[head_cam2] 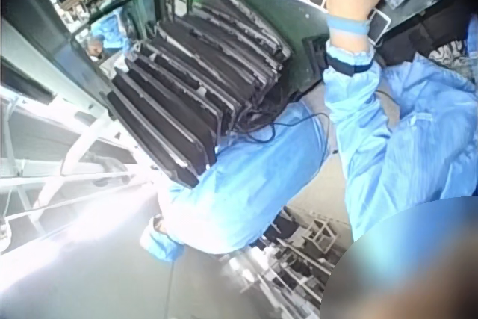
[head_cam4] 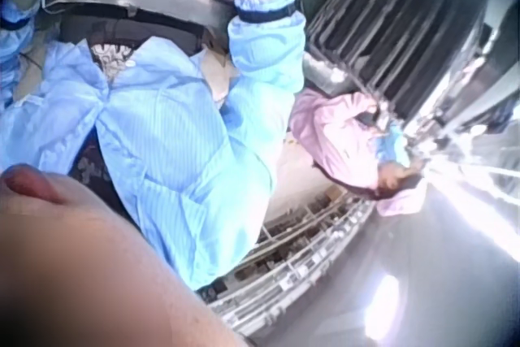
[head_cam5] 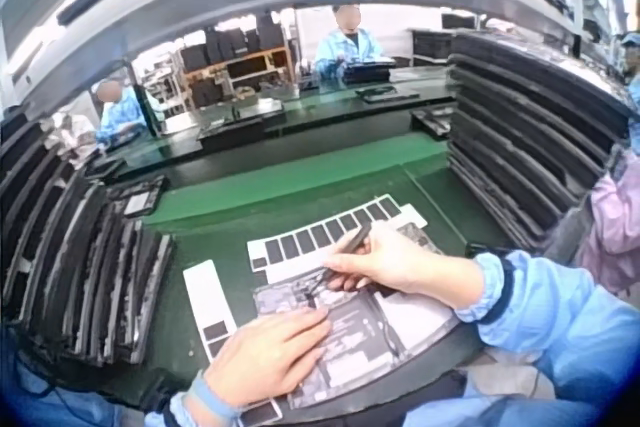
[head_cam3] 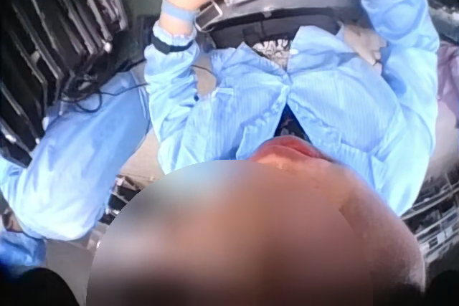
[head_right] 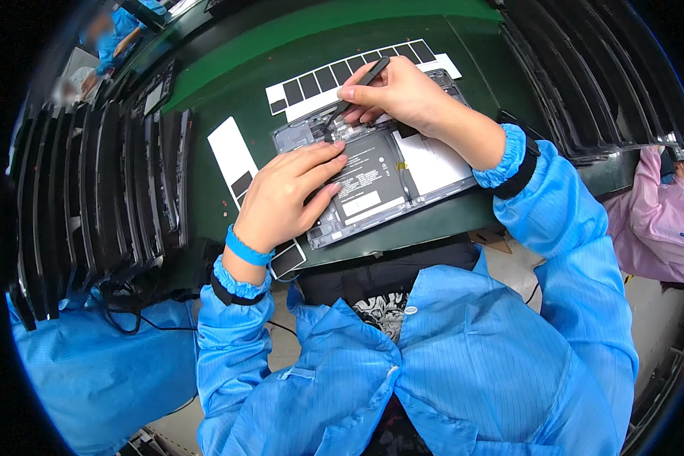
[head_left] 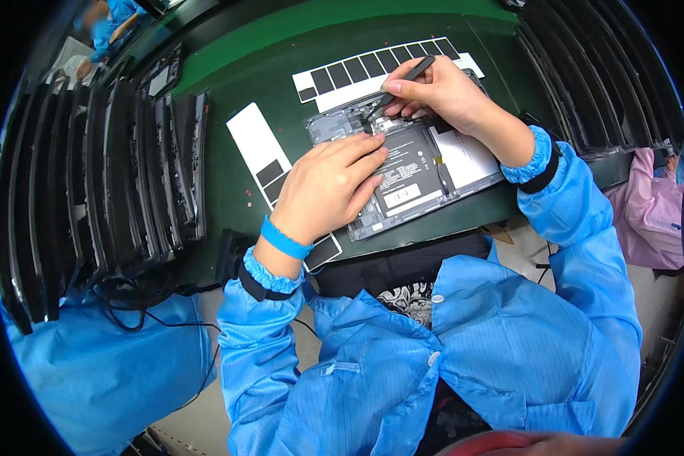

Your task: Assembling internal components of laptops and stacking the units on an assembly line.

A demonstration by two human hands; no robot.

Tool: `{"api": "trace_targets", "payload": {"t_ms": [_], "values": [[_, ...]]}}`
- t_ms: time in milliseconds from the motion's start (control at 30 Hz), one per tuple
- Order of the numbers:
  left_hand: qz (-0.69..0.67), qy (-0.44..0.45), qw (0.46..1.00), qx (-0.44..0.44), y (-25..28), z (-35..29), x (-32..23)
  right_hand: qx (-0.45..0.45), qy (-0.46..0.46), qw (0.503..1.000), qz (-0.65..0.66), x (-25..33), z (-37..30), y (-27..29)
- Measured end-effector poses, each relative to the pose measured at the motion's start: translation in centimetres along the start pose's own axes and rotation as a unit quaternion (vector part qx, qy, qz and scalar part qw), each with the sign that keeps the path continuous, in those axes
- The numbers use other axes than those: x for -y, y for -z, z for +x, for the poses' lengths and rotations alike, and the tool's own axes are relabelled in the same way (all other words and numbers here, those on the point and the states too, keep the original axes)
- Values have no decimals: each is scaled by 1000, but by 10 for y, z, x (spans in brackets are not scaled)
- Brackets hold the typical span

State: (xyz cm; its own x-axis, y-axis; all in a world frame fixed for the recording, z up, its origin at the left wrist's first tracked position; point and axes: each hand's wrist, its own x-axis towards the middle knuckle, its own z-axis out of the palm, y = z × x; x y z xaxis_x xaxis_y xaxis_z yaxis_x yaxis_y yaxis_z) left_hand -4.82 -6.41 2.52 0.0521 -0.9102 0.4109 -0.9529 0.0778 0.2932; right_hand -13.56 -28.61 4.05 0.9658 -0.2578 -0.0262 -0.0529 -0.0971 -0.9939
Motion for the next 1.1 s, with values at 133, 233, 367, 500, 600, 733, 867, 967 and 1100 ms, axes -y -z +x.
{"api": "trace_targets", "payload": {"t_ms": [133, 233, 367, 500, 600, 733, 867, 967, 1100], "values": [[-2, 11, 1000, -8, -2, -2, -2, -20, -5, 1000, 2, -2, 0, -5], [-4, 13, 1000, -4, -2, -1, -1, -38, -11, 999, 9, -3, 3, -3], [-13, 15, 1000, -6, -3, -1, -1, -55, -15, 998, 5, 2, -1, -6], [-17, 10, 1000, -7, -1, -2, -1, -52, -7, 999, 11, -3, 1, -5], [-54, 61, 997, 14, 1, 1, -7, -39, 6, 999, -26, -7, 3, -2], [47, 87, 995, 11, -7, 8, -20, -46, -8, 999, 0, -2, 0, -3], [102, 93, 989, 46, -7, 9, -25, -36, -10, 999, 24, -4, 2, -2], [127, 102, 986, 45, -11, 10, -30, -59, 38, 995, 75, -11, 2, -7], [113, 104, 988, 21, -15, 4, -25, -90, 32, 991, 98, -14, 6, -11]]}}
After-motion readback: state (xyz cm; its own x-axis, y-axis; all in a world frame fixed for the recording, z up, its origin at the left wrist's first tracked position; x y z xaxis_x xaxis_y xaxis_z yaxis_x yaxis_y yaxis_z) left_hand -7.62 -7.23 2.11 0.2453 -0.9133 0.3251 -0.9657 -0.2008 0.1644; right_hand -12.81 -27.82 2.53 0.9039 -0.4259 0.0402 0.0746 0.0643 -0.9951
